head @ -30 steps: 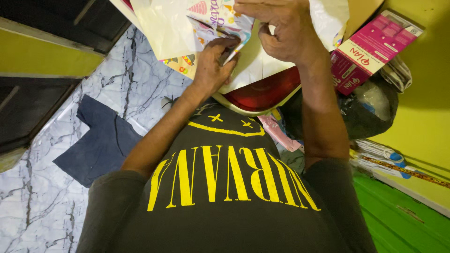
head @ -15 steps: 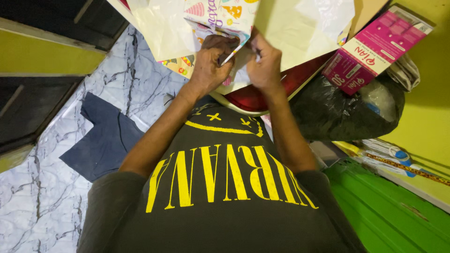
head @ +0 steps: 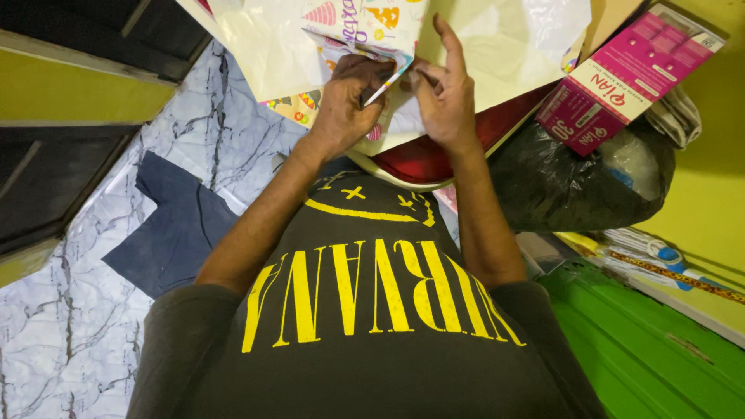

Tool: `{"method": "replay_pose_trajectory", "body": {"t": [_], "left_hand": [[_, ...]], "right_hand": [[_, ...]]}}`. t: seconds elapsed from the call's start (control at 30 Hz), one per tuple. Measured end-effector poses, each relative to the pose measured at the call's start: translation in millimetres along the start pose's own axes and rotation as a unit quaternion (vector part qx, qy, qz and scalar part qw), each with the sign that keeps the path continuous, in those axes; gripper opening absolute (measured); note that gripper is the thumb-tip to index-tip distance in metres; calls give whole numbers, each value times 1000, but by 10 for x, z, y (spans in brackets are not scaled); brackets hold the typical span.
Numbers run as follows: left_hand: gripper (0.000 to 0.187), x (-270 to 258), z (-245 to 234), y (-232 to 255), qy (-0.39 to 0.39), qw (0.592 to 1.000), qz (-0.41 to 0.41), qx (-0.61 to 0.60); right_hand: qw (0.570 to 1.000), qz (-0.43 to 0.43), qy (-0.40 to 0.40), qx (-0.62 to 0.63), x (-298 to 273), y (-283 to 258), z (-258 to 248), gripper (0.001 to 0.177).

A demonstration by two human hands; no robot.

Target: The person wraps a rectangular box with patterned gift paper, folds the edges, and secures them with clear tape. They use scissors to trim excess paper and continue folding and taping the remaining sides.

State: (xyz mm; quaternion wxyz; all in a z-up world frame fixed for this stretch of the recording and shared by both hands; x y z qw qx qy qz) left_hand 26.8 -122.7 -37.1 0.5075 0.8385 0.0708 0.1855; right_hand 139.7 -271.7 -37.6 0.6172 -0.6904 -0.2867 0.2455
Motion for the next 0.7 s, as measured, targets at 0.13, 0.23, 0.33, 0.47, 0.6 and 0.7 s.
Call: {"method": "replay_pose_trajectory", "body": {"t": [0.13, 0.23, 0.33, 0.47, 0.6, 0.7], "left_hand": [[5, -1, -10, -26, 13, 1000, -7, -18], [6, 21, -11, -36, 10, 1000, -5, -11], [8, 34, -42, -27, 3, 1000, -4, -9], [7, 21, -90, -8, -3, 998, -29, -63], [4, 16, -44, -74, -28, 974, -125, -185], [7, 45, -84, -23, -14, 983, -63, -170]], "right_hand": [[998, 9, 5, 67, 82, 151, -78, 55], [997, -46, -45, 48, 144, 114, 0, 45], [1000, 6, -24, -9, 159, 147, 52, 46], [999, 22, -39, 21, 145, 114, 91, 43], [989, -50, -63, 122, 152, 62, 103, 40], [987, -46, -59, 141, 176, 44, 81, 38]]}}
Point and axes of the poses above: each hand's wrist, its own x-axis towards the middle knuckle, its own z-axis out of the palm, y = z × x, the point moved 5 cm from there along x, towards the middle knuckle, and after that the axes turned 3 degrees about x, right-handed, at the moved point
